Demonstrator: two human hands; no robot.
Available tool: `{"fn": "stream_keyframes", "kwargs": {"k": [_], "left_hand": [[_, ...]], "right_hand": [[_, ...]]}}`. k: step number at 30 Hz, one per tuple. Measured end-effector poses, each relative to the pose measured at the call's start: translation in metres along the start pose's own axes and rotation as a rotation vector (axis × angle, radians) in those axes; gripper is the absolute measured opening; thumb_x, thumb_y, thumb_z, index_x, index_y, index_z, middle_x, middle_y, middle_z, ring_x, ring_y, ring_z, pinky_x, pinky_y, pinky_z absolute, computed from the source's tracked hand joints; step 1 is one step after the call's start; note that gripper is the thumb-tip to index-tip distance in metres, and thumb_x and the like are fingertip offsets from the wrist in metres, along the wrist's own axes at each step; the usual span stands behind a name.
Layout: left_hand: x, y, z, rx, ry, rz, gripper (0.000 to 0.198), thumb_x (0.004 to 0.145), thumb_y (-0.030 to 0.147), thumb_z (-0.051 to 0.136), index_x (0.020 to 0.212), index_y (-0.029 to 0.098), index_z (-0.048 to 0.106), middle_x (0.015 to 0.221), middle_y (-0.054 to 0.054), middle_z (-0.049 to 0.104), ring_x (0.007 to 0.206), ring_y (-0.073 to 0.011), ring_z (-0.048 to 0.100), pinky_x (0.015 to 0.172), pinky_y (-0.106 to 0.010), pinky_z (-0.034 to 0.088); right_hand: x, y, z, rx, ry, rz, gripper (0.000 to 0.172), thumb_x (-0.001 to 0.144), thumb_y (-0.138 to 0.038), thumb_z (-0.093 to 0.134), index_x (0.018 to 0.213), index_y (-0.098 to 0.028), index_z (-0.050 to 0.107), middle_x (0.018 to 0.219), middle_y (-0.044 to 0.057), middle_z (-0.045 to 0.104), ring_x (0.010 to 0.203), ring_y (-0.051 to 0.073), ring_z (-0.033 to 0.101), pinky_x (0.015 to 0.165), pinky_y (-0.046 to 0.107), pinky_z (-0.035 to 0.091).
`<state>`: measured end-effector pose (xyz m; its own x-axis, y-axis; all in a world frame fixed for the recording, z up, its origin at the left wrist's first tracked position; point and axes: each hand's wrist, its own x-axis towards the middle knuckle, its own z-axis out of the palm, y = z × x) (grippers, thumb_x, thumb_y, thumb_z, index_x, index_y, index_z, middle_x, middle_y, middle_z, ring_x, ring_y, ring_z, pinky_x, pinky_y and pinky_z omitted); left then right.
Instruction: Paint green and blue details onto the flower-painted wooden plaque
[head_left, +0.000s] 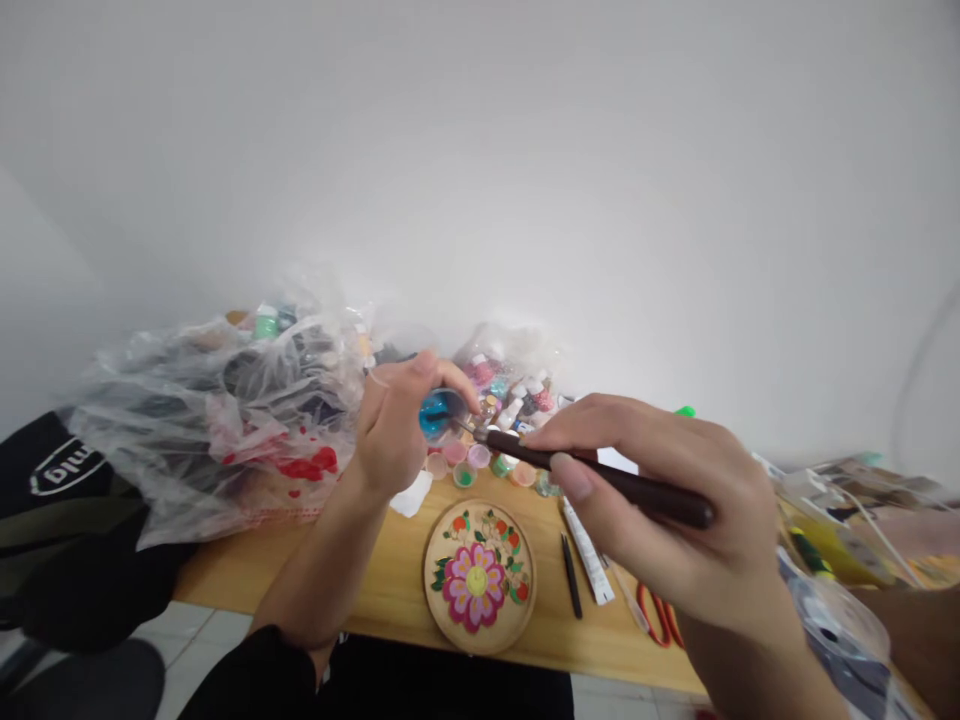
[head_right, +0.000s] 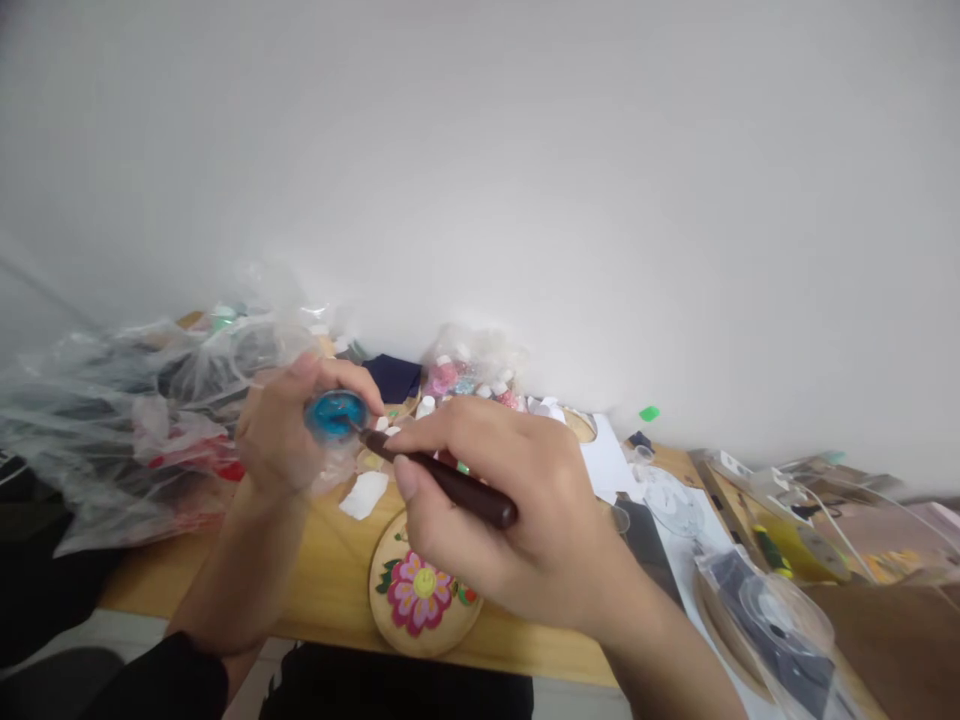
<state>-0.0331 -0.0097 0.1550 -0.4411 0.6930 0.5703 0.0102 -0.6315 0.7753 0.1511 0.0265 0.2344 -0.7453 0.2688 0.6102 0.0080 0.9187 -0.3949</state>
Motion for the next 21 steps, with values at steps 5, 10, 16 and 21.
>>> {"fn": "stream_keyframes", "kwargs": {"k": [5,10,16,21], "left_hand": [[-0.0019,0.0049,-0.0057,-0.01,0.01,-0.021,0.06,0.097,0.064,0.052,0.059,0.022,0.071,0.049,-0.002,0.061,0.044,-0.0118,0.051,0.039,-0.029,0.031],[-0.002,0.0054,-0.0063,-0.052,-0.038,-0.044,0.06,0.098,0.064,0.052,0.061,0.02,0.071,0.051,-0.003,0.062,0.046,-0.012,0.055,0.041,-0.03,0.034],[-0.0022,0.0033,-0.0022,-0.069,-0.07,-0.04,0.061,0.097,0.066,0.052,0.062,0.02,0.069,0.051,-0.003,0.059,0.043,-0.0113,0.05,0.04,-0.029,0.033],[-0.0042,0.0025,-0.0017,-0.067,-0.076,-0.066,0.061,0.097,0.066,0.052,0.061,0.02,0.069,0.056,-0.005,0.063,0.047,-0.0134,0.055,0.043,-0.029,0.039]], "right_hand": [[0.0016,-0.0023,0.0056,-0.006,0.008,-0.017,0.015,0.092,-0.014,0.064,0.098,-0.026,0.069,0.08,0.001,0.078,0.068,0.014,0.072,0.054,0.029,0.056],[0.0018,-0.0049,0.0065,-0.006,0.006,-0.032,0.022,0.091,-0.012,0.063,0.105,-0.029,0.069,0.083,-0.001,0.079,0.069,0.014,0.074,0.055,0.027,0.058],[-0.0032,-0.0061,0.0015,-0.05,0.044,-0.008,0.028,0.091,-0.011,0.065,0.107,-0.032,0.073,0.079,-0.001,0.078,0.064,0.015,0.072,0.049,0.028,0.055],[-0.0072,-0.0048,0.0006,-0.085,0.075,0.011,0.029,0.09,-0.011,0.067,0.106,-0.034,0.075,0.075,-0.002,0.077,0.059,0.016,0.069,0.045,0.031,0.051]]}}
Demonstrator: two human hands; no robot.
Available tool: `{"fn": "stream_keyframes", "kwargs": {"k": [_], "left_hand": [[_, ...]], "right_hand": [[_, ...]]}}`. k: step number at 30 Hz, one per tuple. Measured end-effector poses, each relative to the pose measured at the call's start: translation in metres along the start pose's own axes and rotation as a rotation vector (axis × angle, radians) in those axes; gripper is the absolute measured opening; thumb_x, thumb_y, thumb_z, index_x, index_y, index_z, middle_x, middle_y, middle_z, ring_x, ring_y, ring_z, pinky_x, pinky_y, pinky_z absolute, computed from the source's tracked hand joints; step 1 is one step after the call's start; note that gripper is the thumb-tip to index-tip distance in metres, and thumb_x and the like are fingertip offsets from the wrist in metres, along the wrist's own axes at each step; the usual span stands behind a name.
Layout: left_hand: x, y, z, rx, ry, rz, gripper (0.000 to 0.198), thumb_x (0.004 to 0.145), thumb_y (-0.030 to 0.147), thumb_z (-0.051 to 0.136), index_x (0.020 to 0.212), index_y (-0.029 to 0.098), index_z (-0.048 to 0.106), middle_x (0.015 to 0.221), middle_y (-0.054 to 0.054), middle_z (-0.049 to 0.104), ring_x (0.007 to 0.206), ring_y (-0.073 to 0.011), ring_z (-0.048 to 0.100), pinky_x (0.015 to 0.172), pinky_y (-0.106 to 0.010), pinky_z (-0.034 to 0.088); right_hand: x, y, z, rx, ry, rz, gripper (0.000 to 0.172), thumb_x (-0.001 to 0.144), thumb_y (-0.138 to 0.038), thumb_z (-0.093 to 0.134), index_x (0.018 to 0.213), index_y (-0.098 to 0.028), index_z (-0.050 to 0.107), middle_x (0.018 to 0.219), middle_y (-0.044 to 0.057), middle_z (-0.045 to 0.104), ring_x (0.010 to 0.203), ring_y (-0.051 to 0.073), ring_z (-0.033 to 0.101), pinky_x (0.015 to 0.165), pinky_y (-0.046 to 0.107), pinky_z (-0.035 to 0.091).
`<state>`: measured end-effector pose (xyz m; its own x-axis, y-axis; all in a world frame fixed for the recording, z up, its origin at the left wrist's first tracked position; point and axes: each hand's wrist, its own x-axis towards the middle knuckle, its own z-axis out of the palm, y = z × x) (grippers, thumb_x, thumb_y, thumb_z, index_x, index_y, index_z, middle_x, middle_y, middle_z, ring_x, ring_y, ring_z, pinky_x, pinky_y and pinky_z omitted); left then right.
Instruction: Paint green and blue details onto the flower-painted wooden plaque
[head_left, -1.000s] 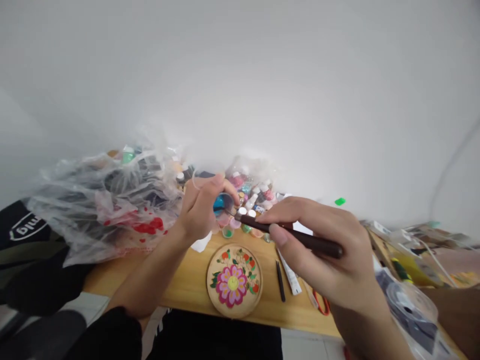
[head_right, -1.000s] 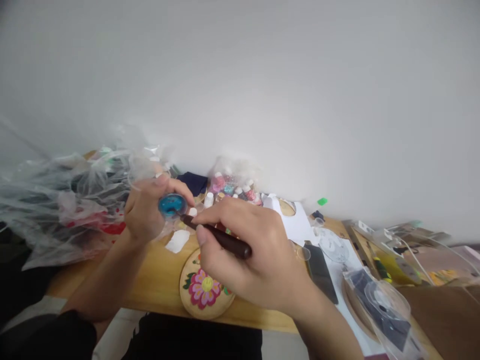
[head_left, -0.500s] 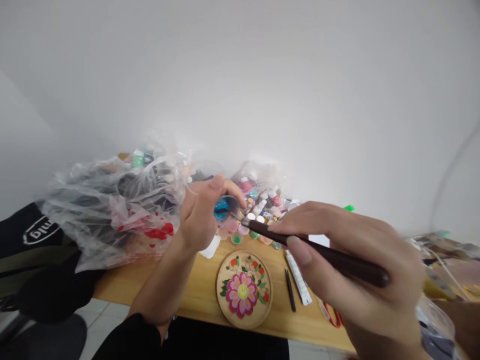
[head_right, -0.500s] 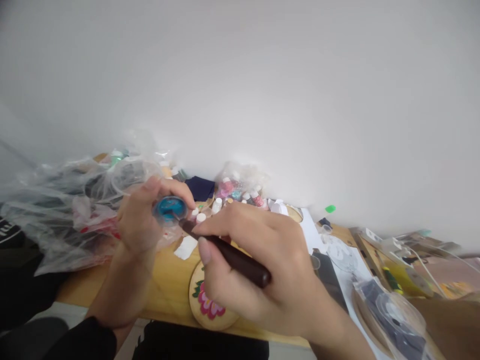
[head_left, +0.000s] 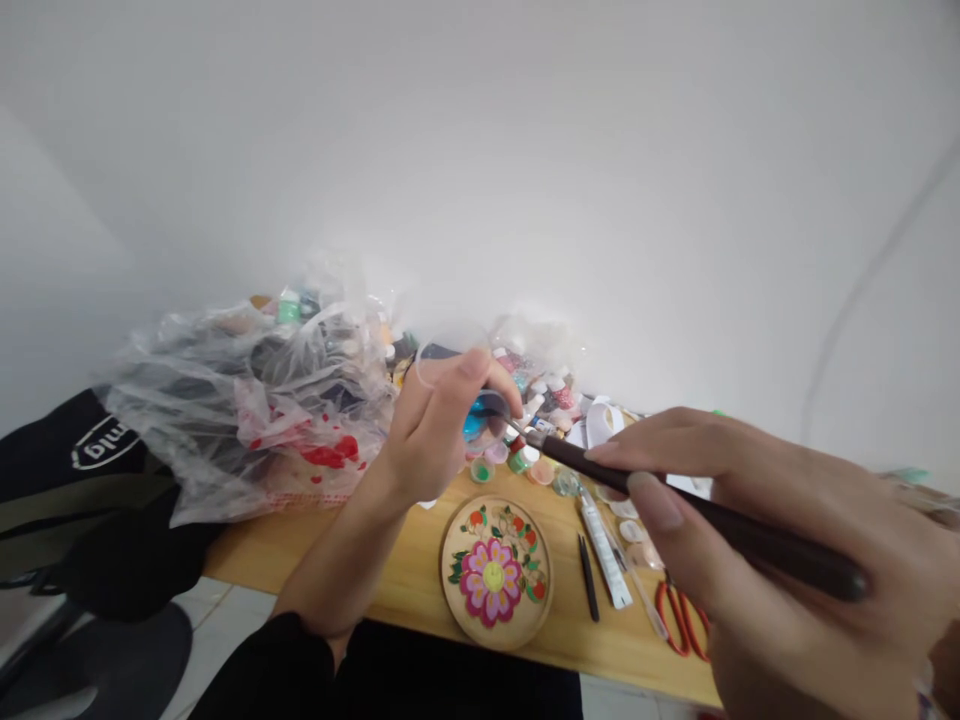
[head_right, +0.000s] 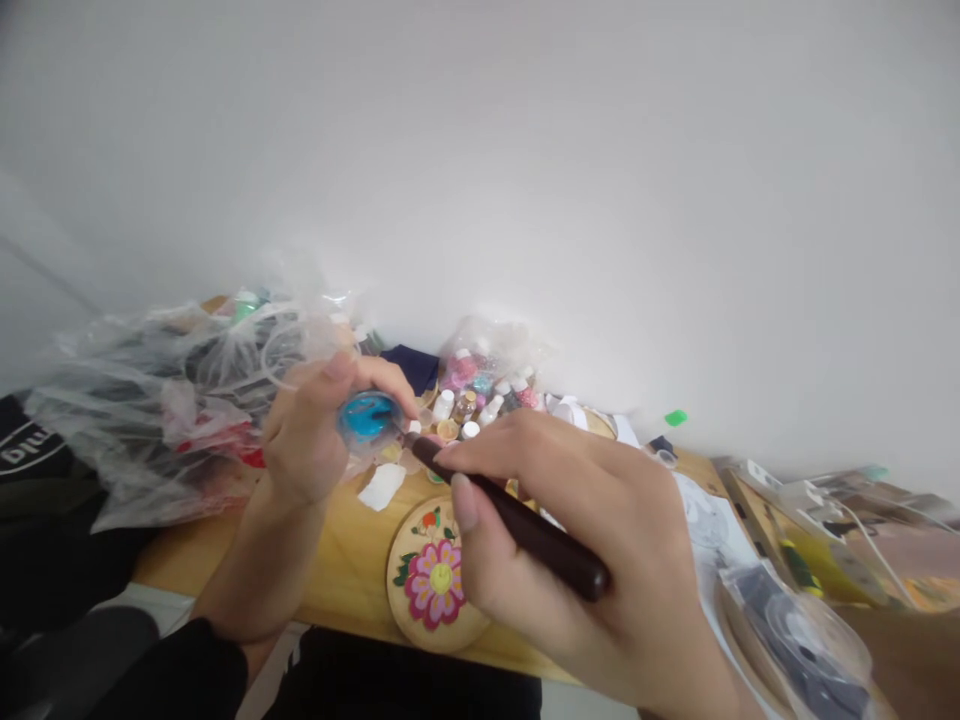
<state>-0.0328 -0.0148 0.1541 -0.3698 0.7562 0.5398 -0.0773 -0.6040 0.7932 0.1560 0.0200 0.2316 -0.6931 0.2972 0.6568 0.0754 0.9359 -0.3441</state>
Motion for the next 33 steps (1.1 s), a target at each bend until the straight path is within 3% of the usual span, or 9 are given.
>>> {"fn": "stream_keyframes", "kwargs": {"k": [11,17,22,33], "left_hand": [[0.0,-0.001,0.0,-0.02,-0.014,-0.008,0.061,0.096,0.068,0.054,0.062,0.019,0.069,0.055,-0.004,0.062,0.043,-0.0123,0.051,0.04,-0.029,0.033],[-0.001,-0.003,0.0,-0.024,-0.039,-0.038,0.061,0.097,0.069,0.051,0.066,0.02,0.069,0.05,-0.002,0.057,0.04,-0.0111,0.046,0.038,-0.029,0.03],[0.0,-0.002,0.0,-0.013,-0.037,0.002,0.061,0.097,0.068,0.053,0.064,0.019,0.069,0.049,-0.002,0.058,0.038,-0.0103,0.047,0.037,-0.027,0.031],[0.002,0.001,0.0,-0.046,-0.042,0.01,0.058,0.096,0.064,0.056,0.063,0.019,0.07,0.048,-0.003,0.059,0.038,-0.0107,0.048,0.036,-0.027,0.031]], "right_hand": [[-0.005,0.0,-0.001,0.06,-0.038,-0.026,0.03,0.091,-0.01,0.066,0.111,-0.032,0.072,0.082,-0.002,0.079,0.062,0.014,0.071,0.051,0.029,0.056],[-0.007,-0.015,0.005,0.006,0.06,0.164,0.019,0.094,-0.013,0.065,0.1,-0.03,0.072,0.083,-0.001,0.078,0.073,0.015,0.074,0.056,0.03,0.056],[-0.006,-0.011,0.006,0.01,0.005,0.088,0.018,0.094,-0.013,0.064,0.101,-0.028,0.071,0.087,-0.002,0.08,0.075,0.013,0.074,0.062,0.027,0.059],[-0.008,-0.011,0.003,-0.006,0.023,0.082,0.013,0.094,-0.014,0.063,0.099,-0.024,0.07,0.085,-0.002,0.079,0.077,0.011,0.075,0.061,0.023,0.055]]}}
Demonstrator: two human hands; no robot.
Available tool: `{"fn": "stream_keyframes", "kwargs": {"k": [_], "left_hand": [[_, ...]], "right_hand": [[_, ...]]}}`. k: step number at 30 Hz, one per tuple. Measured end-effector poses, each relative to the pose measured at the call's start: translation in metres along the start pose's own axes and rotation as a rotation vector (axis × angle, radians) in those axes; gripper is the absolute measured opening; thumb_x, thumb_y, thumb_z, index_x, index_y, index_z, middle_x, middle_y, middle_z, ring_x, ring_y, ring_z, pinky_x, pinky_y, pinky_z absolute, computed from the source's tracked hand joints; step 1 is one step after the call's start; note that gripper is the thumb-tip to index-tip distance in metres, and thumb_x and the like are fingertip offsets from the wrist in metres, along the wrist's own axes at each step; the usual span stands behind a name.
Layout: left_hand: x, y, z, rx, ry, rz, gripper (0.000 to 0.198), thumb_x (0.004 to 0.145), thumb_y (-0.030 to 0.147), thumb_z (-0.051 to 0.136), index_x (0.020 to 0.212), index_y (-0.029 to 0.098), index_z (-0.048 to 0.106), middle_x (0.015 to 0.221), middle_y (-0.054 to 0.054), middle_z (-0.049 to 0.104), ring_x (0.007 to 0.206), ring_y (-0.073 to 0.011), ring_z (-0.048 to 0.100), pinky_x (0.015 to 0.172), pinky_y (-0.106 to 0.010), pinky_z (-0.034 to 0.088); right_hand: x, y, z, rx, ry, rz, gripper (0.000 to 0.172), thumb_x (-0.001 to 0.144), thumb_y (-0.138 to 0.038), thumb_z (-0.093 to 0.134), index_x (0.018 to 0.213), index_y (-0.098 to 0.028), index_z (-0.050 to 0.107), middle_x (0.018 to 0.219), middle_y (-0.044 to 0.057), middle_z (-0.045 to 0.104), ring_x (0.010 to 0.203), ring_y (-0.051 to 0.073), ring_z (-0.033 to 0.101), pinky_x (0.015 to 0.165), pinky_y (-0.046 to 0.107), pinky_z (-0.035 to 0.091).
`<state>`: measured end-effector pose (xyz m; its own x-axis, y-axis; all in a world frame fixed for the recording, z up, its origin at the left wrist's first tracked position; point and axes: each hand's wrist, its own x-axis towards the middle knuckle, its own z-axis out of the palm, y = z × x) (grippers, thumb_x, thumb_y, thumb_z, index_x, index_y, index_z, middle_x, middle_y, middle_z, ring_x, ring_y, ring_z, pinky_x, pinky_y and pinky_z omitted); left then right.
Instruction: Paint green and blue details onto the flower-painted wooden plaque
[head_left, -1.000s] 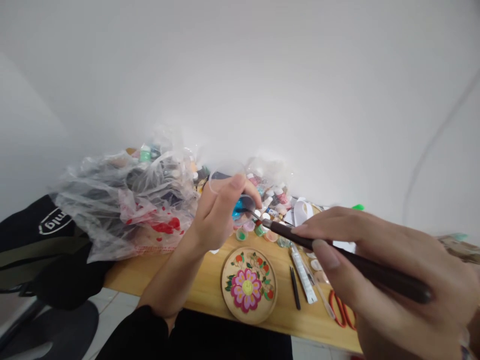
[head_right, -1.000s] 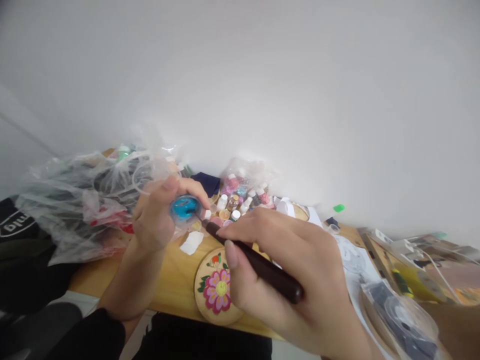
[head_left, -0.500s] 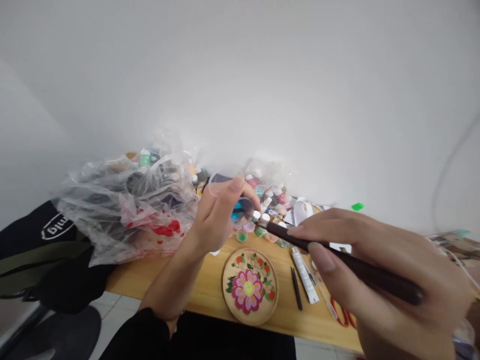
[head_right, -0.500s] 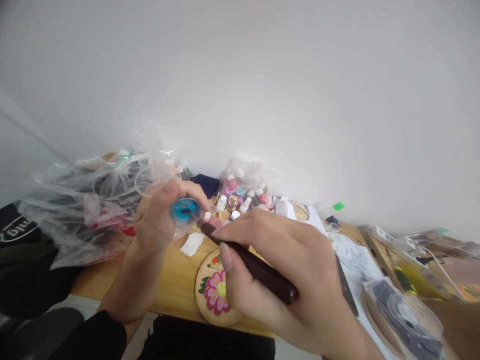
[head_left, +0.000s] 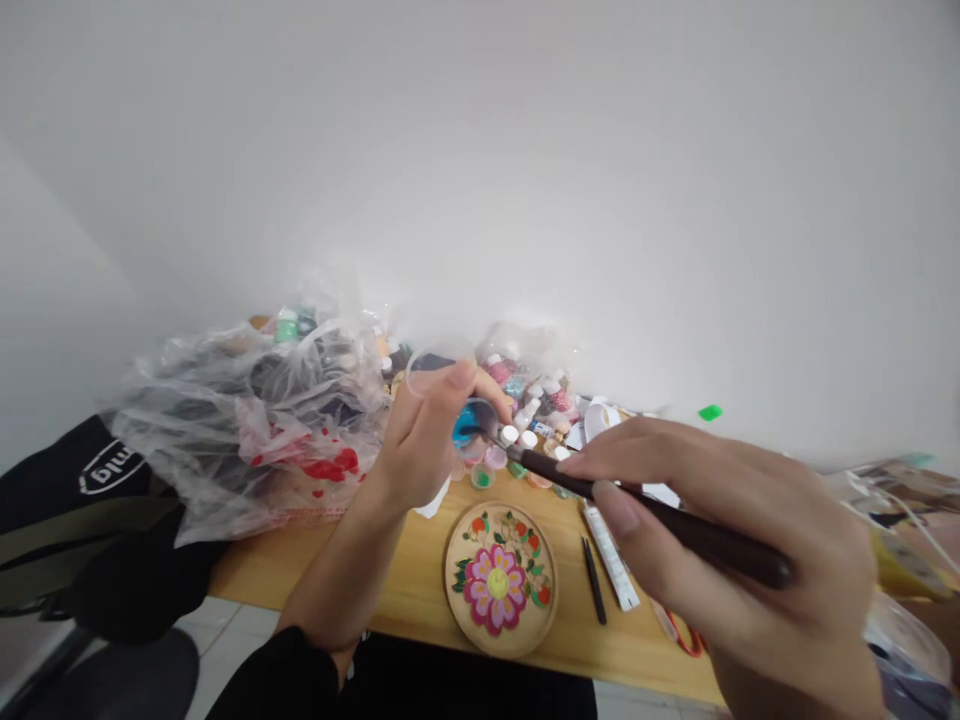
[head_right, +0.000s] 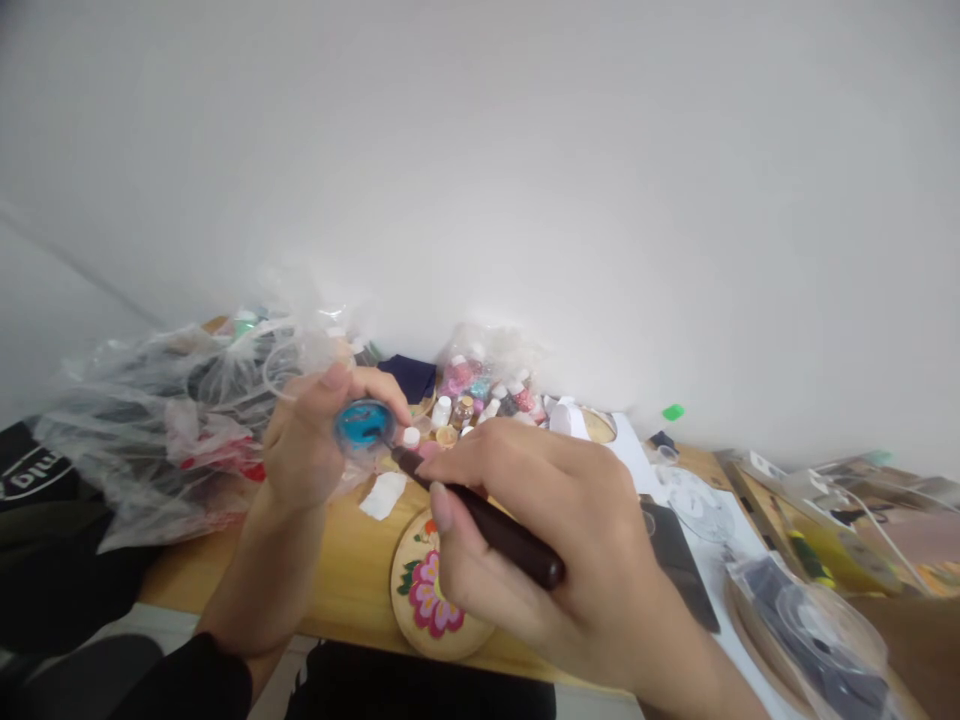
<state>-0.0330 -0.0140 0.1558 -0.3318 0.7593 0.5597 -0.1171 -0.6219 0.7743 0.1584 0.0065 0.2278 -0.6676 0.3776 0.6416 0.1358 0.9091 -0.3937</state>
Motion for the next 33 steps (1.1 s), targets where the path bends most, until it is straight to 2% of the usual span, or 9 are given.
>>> {"fn": "stream_keyframes", "kwargs": {"k": [7,10,14,19,24,30,33], "left_hand": [[-0.001,-0.002,0.0,0.016,0.018,-0.03,0.062,0.095,0.069,0.054,0.064,0.019,0.07,0.052,-0.004,0.061,0.039,-0.0115,0.049,0.038,-0.028,0.032],[-0.001,-0.003,-0.001,0.017,0.009,-0.022,0.062,0.096,0.069,0.052,0.064,0.019,0.07,0.052,-0.004,0.061,0.039,-0.0114,0.049,0.038,-0.029,0.032],[0.0,-0.002,-0.001,0.056,0.015,-0.006,0.061,0.097,0.067,0.053,0.063,0.019,0.071,0.052,-0.004,0.062,0.043,-0.0128,0.052,0.041,-0.029,0.035],[0.001,-0.004,-0.003,0.054,0.025,0.021,0.059,0.096,0.065,0.055,0.062,0.02,0.072,0.055,-0.005,0.065,0.046,-0.0132,0.055,0.041,-0.028,0.035],[0.0,-0.005,-0.005,0.107,0.034,0.026,0.059,0.097,0.065,0.054,0.064,0.021,0.074,0.053,-0.005,0.064,0.048,-0.0147,0.054,0.043,-0.03,0.036],[0.0,-0.004,-0.004,0.144,0.028,0.033,0.061,0.1,0.064,0.049,0.065,0.02,0.072,0.055,-0.004,0.064,0.051,-0.0147,0.056,0.05,-0.031,0.042],[-0.001,-0.004,-0.003,0.139,0.016,0.014,0.061,0.101,0.064,0.048,0.065,0.02,0.071,0.056,-0.004,0.066,0.051,-0.014,0.056,0.05,-0.031,0.041]], "right_hand": [[-0.001,0.005,0.003,0.048,-0.023,-0.006,0.013,0.095,-0.014,0.063,0.099,-0.024,0.07,0.086,-0.004,0.078,0.074,0.008,0.073,0.064,0.022,0.056],[0.0,0.006,0.003,0.044,0.007,0.007,0.014,0.096,-0.013,0.062,0.1,-0.023,0.071,0.086,-0.004,0.078,0.076,0.008,0.073,0.065,0.022,0.056],[-0.001,0.005,0.0,0.031,-0.028,-0.001,0.011,0.095,-0.016,0.064,0.099,-0.024,0.07,0.084,-0.004,0.077,0.073,0.008,0.072,0.062,0.022,0.055],[-0.002,-0.002,0.0,0.018,0.086,0.042,0.015,0.094,-0.013,0.064,0.096,-0.026,0.071,0.084,-0.005,0.078,0.073,0.009,0.071,0.062,0.024,0.055],[-0.002,-0.004,0.001,0.01,0.119,0.066,0.018,0.092,-0.01,0.064,0.096,-0.026,0.071,0.084,-0.004,0.078,0.073,0.01,0.071,0.063,0.025,0.056],[-0.003,0.011,0.0,0.081,-0.018,-0.029,0.017,0.09,-0.008,0.063,0.097,-0.021,0.071,0.082,-0.002,0.077,0.072,0.01,0.073,0.063,0.024,0.056],[-0.005,0.019,0.003,0.114,-0.023,-0.057,0.021,0.088,-0.006,0.064,0.101,-0.021,0.071,0.084,0.0,0.077,0.076,0.011,0.075,0.063,0.024,0.057]]}}
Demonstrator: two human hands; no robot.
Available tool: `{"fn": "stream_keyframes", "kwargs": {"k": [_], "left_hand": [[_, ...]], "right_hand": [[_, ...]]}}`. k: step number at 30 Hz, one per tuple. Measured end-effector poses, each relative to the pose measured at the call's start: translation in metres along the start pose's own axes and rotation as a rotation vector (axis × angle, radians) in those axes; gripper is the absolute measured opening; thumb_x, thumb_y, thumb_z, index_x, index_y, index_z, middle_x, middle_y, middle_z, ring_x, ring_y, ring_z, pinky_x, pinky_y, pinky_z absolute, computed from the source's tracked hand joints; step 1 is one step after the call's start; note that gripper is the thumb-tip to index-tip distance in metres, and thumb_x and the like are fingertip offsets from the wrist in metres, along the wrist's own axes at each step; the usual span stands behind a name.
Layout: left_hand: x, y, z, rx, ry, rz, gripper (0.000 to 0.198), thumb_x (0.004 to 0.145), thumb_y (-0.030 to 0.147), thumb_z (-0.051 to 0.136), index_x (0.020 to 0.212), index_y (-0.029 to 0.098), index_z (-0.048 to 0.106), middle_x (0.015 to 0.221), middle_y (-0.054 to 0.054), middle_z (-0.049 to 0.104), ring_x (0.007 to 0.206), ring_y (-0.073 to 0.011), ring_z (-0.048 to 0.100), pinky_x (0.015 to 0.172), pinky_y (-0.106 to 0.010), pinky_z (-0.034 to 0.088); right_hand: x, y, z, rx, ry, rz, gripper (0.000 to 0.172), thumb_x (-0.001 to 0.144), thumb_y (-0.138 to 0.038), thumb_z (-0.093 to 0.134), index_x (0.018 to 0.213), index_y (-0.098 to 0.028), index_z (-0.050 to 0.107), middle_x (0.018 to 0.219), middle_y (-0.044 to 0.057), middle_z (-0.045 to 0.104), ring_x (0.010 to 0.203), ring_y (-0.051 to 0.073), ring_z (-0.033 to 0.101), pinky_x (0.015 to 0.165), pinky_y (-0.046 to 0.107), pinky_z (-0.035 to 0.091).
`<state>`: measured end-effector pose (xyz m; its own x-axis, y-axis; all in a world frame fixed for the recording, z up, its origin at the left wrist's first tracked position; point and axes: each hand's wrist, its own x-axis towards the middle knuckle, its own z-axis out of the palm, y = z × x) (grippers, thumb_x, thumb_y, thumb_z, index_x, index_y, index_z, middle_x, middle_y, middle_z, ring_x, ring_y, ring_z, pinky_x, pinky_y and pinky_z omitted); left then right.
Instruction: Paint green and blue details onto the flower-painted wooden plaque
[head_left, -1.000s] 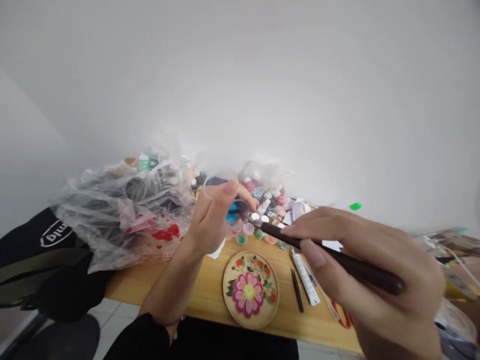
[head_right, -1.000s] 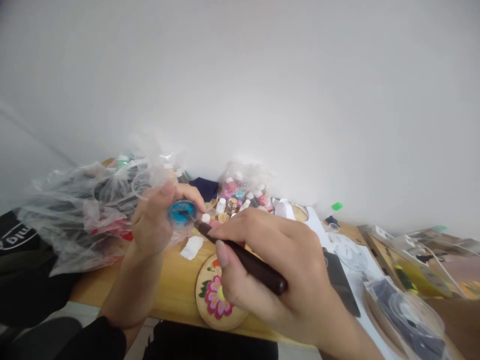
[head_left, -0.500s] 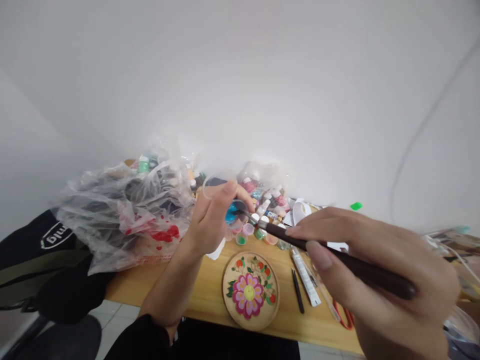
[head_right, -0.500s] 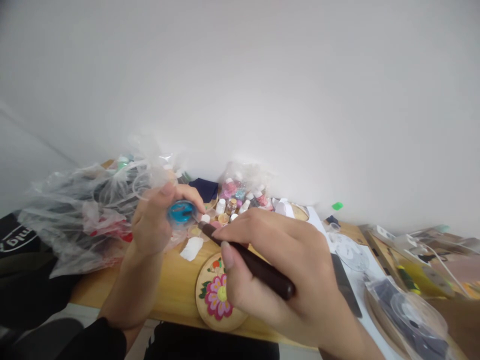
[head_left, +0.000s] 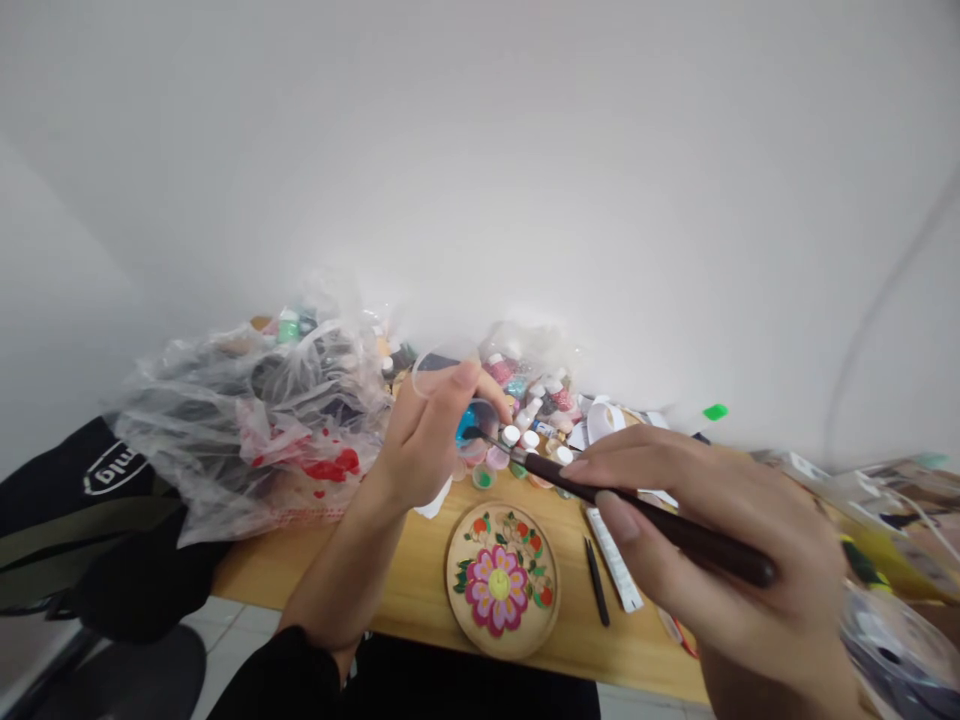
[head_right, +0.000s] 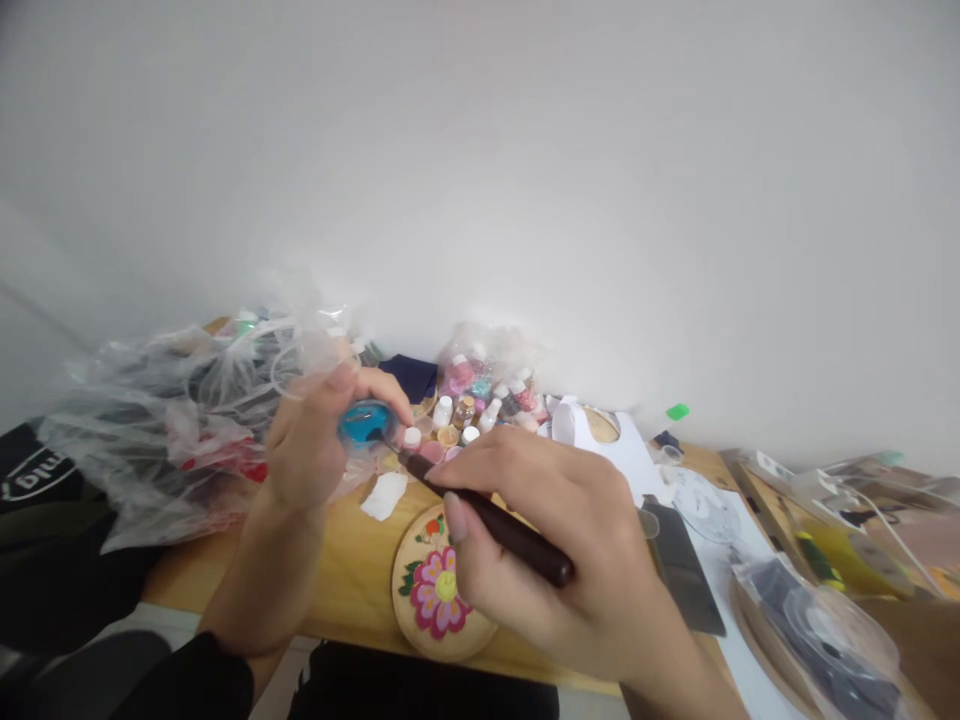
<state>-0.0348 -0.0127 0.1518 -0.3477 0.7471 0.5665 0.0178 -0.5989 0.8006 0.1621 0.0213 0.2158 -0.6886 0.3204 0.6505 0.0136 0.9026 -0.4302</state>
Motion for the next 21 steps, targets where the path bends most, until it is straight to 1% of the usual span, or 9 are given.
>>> {"fn": "stream_keyframes", "kwargs": {"k": [4,9,11,15,19,21], "left_hand": [[0.001,0.002,0.001,0.016,0.015,-0.011,0.062,0.1,0.066,0.048,0.064,0.021,0.071,0.057,-0.004,0.067,0.052,-0.0143,0.056,0.052,-0.032,0.043],[0.003,0.001,0.001,0.043,0.029,0.041,0.063,0.1,0.066,0.047,0.061,0.023,0.072,0.055,-0.003,0.066,0.051,-0.0147,0.055,0.056,-0.034,0.046],[0.003,-0.001,0.0,0.057,0.036,0.033,0.064,0.101,0.066,0.045,0.062,0.023,0.073,0.055,-0.004,0.065,0.051,-0.0152,0.055,0.054,-0.034,0.043],[0.002,-0.004,-0.001,0.106,0.041,-0.004,0.067,0.101,0.067,0.042,0.063,0.022,0.073,0.054,-0.005,0.065,0.048,-0.0151,0.052,0.049,-0.034,0.035],[0.003,-0.006,0.004,0.063,0.005,-0.037,0.066,0.099,0.068,0.045,0.061,0.021,0.071,0.052,-0.005,0.062,0.049,-0.0153,0.053,0.049,-0.033,0.038],[0.003,-0.007,0.009,0.039,0.012,-0.049,0.066,0.097,0.071,0.047,0.061,0.021,0.07,0.051,-0.004,0.062,0.048,-0.015,0.054,0.047,-0.032,0.038]], "right_hand": [[-0.009,0.008,0.006,0.071,0.074,-0.005,0.027,0.087,-0.005,0.065,0.106,-0.023,0.073,0.088,0.0,0.079,0.081,0.013,0.075,0.066,0.025,0.059],[-0.021,0.015,0.014,0.138,0.191,0.074,0.031,0.087,-0.006,0.065,0.107,-0.027,0.076,0.085,0.001,0.077,0.08,0.017,0.073,0.065,0.032,0.059],[-0.023,0.016,0.016,0.155,0.214,0.1,0.031,0.087,-0.007,0.065,0.106,-0.028,0.077,0.085,0.001,0.078,0.078,0.018,0.072,0.064,0.033,0.059],[-0.028,0.019,0.016,0.21,0.265,0.128,0.03,0.088,-0.006,0.065,0.105,-0.027,0.078,0.086,0.001,0.078,0.077,0.016,0.071,0.068,0.033,0.06],[-0.037,0.027,0.015,0.249,0.294,0.166,0.023,0.089,-0.011,0.067,0.103,-0.026,0.079,0.088,0.003,0.078,0.079,0.018,0.073,0.071,0.035,0.064],[-0.042,0.031,0.014,0.257,0.306,0.19,0.021,0.089,-0.013,0.068,0.103,-0.025,0.078,0.09,0.003,0.078,0.077,0.017,0.072,0.071,0.034,0.064]]}}
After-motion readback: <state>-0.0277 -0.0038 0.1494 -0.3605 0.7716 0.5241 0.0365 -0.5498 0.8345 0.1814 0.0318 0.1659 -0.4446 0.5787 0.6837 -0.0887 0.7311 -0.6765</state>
